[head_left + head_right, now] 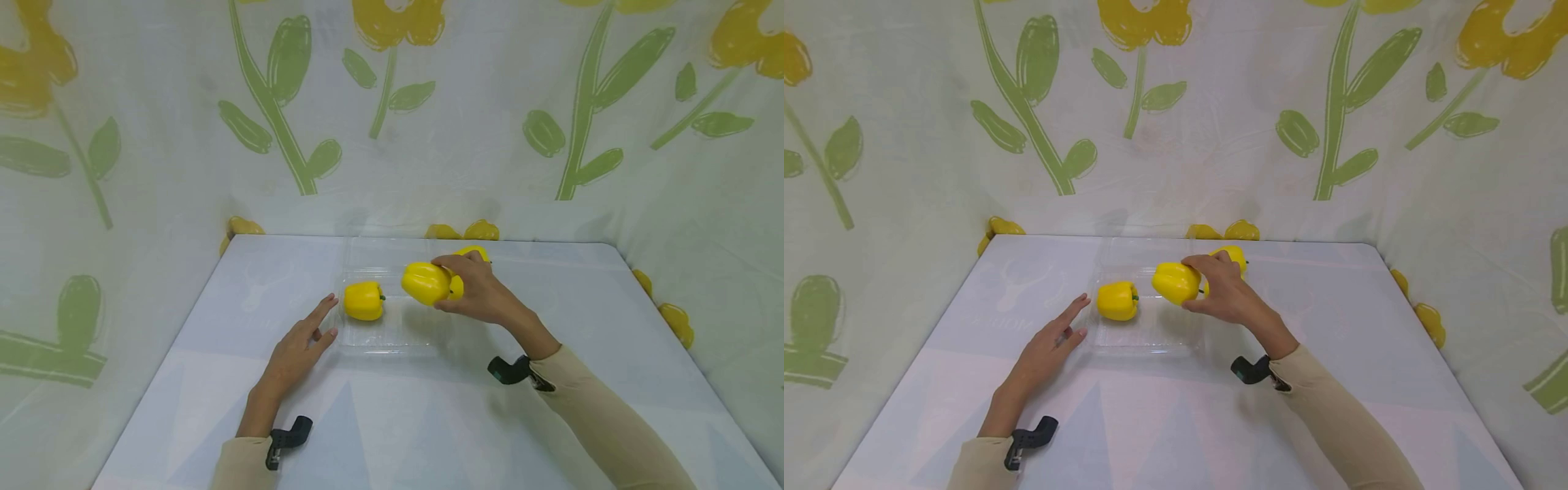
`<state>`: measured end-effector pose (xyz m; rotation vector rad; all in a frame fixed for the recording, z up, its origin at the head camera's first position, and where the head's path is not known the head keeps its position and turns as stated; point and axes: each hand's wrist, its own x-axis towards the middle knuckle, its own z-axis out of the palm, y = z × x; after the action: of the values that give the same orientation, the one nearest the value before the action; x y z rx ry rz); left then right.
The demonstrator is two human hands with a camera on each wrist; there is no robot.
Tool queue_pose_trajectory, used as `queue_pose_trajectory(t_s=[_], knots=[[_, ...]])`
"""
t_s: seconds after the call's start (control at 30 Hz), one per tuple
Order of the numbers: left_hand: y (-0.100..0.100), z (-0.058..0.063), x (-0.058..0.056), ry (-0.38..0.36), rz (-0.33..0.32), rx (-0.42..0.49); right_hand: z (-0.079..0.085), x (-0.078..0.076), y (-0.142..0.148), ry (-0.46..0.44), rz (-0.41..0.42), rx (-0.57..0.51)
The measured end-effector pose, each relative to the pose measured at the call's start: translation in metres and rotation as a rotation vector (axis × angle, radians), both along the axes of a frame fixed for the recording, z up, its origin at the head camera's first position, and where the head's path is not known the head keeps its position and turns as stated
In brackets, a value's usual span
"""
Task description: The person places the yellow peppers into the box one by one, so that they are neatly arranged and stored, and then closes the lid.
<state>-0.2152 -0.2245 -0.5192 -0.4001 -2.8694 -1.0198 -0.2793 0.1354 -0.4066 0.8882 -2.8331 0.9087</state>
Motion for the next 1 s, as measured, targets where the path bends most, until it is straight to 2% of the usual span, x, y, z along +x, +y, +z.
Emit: queue_pose_trajectory(t_s=[0.73, 1.0], knots=[[0.001, 0.002, 0.0, -0.006, 0.012, 0.005, -0.012, -0.015, -0.018, -0.005, 0.019, 0.092], [0.002, 0.002, 0.0, -0.009, 0.011, 0.007, -0.018, -0.017, -0.02, -0.036, 0.019, 0.122]])
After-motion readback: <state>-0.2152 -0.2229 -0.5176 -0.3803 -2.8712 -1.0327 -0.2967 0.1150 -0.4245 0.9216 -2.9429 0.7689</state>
